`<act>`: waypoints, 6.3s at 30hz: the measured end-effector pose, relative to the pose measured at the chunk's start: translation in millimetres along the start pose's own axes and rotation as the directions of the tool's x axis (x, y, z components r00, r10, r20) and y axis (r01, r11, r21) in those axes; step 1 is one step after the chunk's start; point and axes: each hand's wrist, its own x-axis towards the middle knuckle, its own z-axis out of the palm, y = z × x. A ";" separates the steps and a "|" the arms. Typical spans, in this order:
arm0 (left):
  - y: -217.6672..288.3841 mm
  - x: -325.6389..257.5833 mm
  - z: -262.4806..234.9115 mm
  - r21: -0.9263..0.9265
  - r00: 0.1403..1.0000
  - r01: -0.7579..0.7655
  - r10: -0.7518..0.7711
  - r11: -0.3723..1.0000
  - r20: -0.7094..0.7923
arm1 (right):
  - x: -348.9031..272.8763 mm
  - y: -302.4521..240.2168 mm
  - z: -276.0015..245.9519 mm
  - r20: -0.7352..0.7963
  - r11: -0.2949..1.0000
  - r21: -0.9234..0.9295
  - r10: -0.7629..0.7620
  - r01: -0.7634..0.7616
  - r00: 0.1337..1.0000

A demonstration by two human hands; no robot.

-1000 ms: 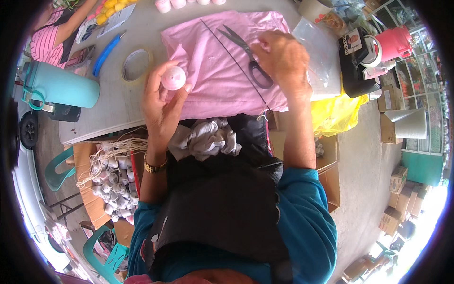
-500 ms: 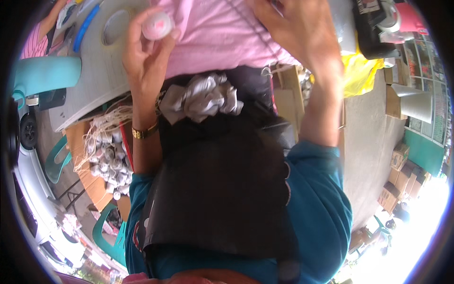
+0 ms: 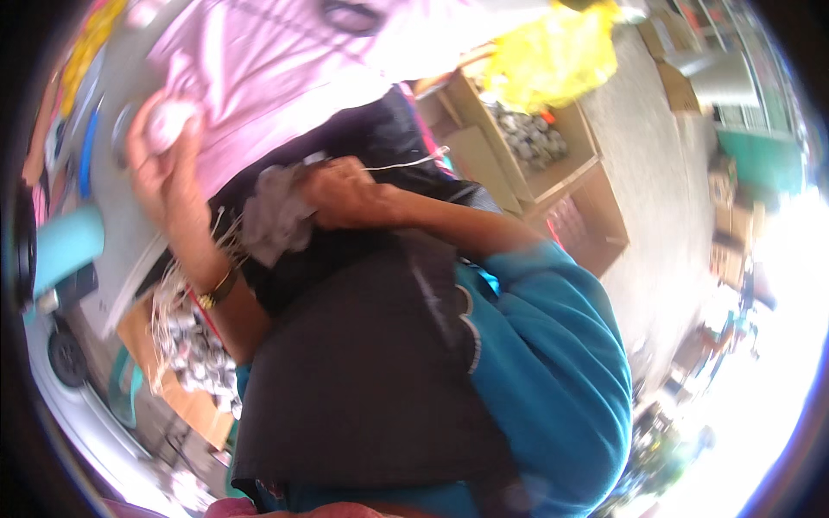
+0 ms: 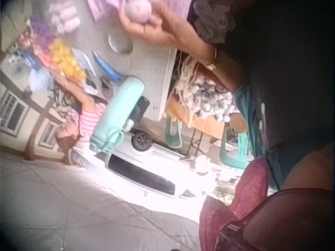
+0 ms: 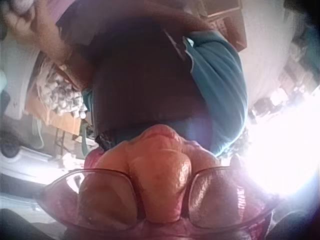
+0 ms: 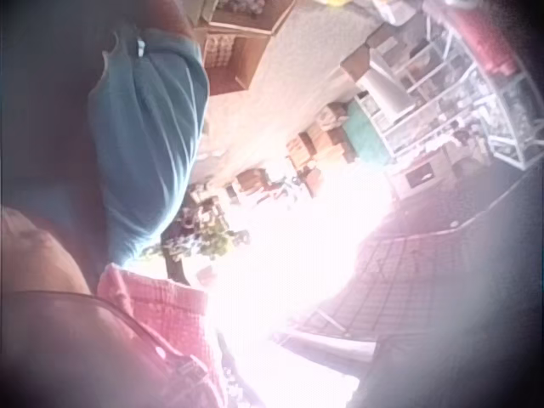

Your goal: The person assembles small cylindrical candles by inserting wicks, trimming excess wick with scissors, and applying a pink substance to the top. Finished candles are placed into a cardboard box.

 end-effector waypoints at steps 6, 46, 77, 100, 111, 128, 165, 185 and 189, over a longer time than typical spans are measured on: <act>4.2 0.1 0.2 0.074 1.000 0.014 -0.015 0.997 0.017 | -53.2 65.9 -37.0 -0.068 0.839 0.527 0.202 -0.137 0.977; 11.4 0.1 -5.5 0.127 0.998 0.045 -0.040 0.991 -0.043 | -143.2 479.6 89.7 -0.417 0.433 0.068 0.831 -0.899 0.369; 52.1 -16.9 -0.6 0.348 0.930 -0.339 0.368 0.874 -0.017 | -22.6 -46.9 -155.7 -0.585 0.972 -0.223 -0.195 0.075 0.787; 41.5 -8.8 0.8 0.416 0.909 -0.378 0.417 0.827 -0.003 | -0.7 -53.2 -151.9 -0.575 0.970 -0.206 -0.227 0.130 0.786; 42.9 -9.7 1.1 0.364 0.941 -0.323 0.337 0.874 0.026 | 9.0 -47.2 -151.7 -0.624 0.966 -0.259 -0.168 0.001 0.763; 47.3 -22.7 -13.9 0.106 0.986 -0.165 0.168 0.981 -0.016 | 94.0 -32.6 -174.6 -0.693 0.896 -0.443 -0.331 -0.015 0.641; 32.9 -22.0 10.4 -0.121 0.997 -0.080 0.081 0.989 0.000 | 25.7 -54.2 -176.3 -0.786 0.942 0.133 -0.090 0.308 0.612; 35.9 -22.8 7.4 0.343 0.948 -0.278 0.313 0.897 -0.052 | 31.1 -68.7 -169.2 -0.736 0.961 0.025 -0.169 0.276 0.656; 35.3 -21.7 7.4 0.386 0.938 -0.305 0.345 0.871 -0.037 | 32.4 -66.9 -167.5 -0.746 0.956 -0.065 -0.237 0.286 0.622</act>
